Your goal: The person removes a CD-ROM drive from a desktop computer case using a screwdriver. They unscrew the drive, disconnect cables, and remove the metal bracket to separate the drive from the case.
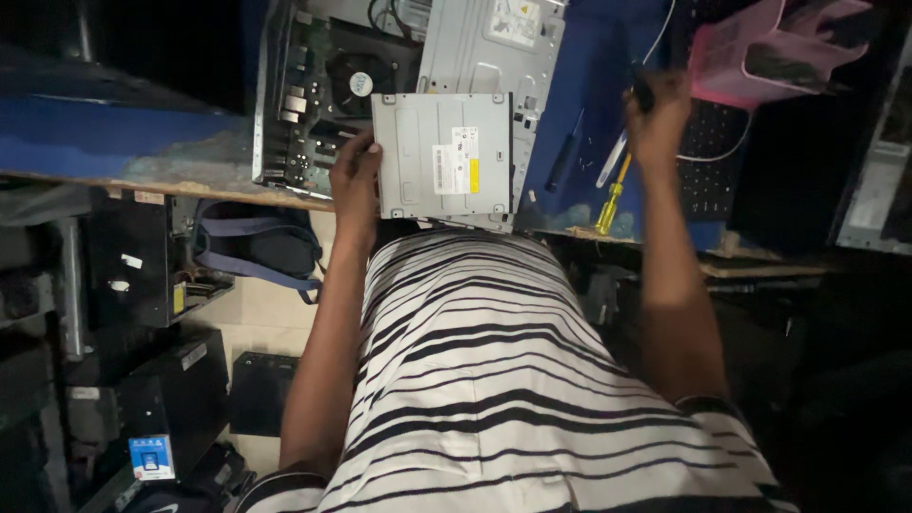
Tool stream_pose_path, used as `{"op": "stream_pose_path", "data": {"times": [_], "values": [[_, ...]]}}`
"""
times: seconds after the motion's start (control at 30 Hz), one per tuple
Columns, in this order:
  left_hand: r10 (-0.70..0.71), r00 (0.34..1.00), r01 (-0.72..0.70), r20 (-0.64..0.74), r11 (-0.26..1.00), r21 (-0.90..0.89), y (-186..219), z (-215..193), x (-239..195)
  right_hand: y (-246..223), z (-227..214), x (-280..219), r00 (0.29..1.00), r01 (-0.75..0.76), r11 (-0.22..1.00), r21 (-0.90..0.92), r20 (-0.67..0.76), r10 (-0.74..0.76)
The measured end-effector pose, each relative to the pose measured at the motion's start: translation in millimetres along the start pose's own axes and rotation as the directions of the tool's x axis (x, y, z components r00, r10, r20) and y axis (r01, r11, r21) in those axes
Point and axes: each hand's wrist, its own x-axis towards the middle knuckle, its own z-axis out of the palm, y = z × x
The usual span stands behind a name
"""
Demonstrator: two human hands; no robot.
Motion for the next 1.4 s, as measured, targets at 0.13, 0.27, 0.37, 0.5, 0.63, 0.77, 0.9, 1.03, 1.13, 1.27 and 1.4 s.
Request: {"op": "stream_pose_path", "data": {"times": [0.13, 0.27, 0.37, 0.5, 0.63, 0.77, 0.9, 1.03, 1.13, 1.27, 1.4], "values": [[0.024, 1.0, -0.024, 0.01, 0.999, 0.045, -4, 0, 3, 16, 19, 0, 0.969, 0.213, 0.948, -0.237, 0.177, -0.173], [0.103, 0.992, -0.111, 0.072, 0.987, 0.112, 4, -4, 8, -29, 14, 5, 0.973, -0.033, 0.999, -0.037, 0.229, 0.04], [0.019, 0.999, -0.022, 0.026, 0.991, 0.134, 19, 0, 8, -99, 8, -22, 0.958, -0.224, 0.939, 0.26, 0.237, 0.162], [0.057, 0.998, -0.057, 0.033, 0.998, 0.008, 44, 23, -5, -172, 8, -43, 0.871, -0.422, 0.702, 0.574, 0.471, 0.138], [0.0, 0.998, 0.0, 0.067, 1.0, 0.006, 68, 49, -28, -189, 5, -39, 0.839, -0.522, 0.499, 0.692, 0.522, 0.153], [0.075, 0.98, -0.045, 0.185, 0.985, -0.165, 86, 62, -45, -184, 5, -39, 0.762, -0.643, 0.392, 0.658, 0.603, 0.236], [0.131, 0.975, -0.118, 0.18, 0.99, -0.081, 93, 71, -50, -184, 11, -43, 0.714, -0.7, 0.243, 0.672, 0.65, 0.259], [0.159, 0.972, -0.17, 0.173, 0.984, 0.045, 88, 72, -52, -185, 13, -45, 0.743, -0.669, 0.333, 0.665, 0.613, 0.269], [0.198, 0.955, -0.2, 0.222, 0.98, -0.013, 84, 67, -52, -187, 13, -42, 0.799, -0.597, 0.391, 0.701, 0.562, 0.213], [0.089, 0.957, -0.048, 0.276, 0.987, -0.153, 83, 60, -51, -192, 8, -39, 0.791, -0.608, 0.372, 0.702, 0.575, 0.208], [0.027, 0.96, 0.006, 0.279, 0.993, -0.119, 89, 57, -51, -199, 4, -33, 0.781, -0.618, 0.4, 0.677, 0.586, 0.216]]}}
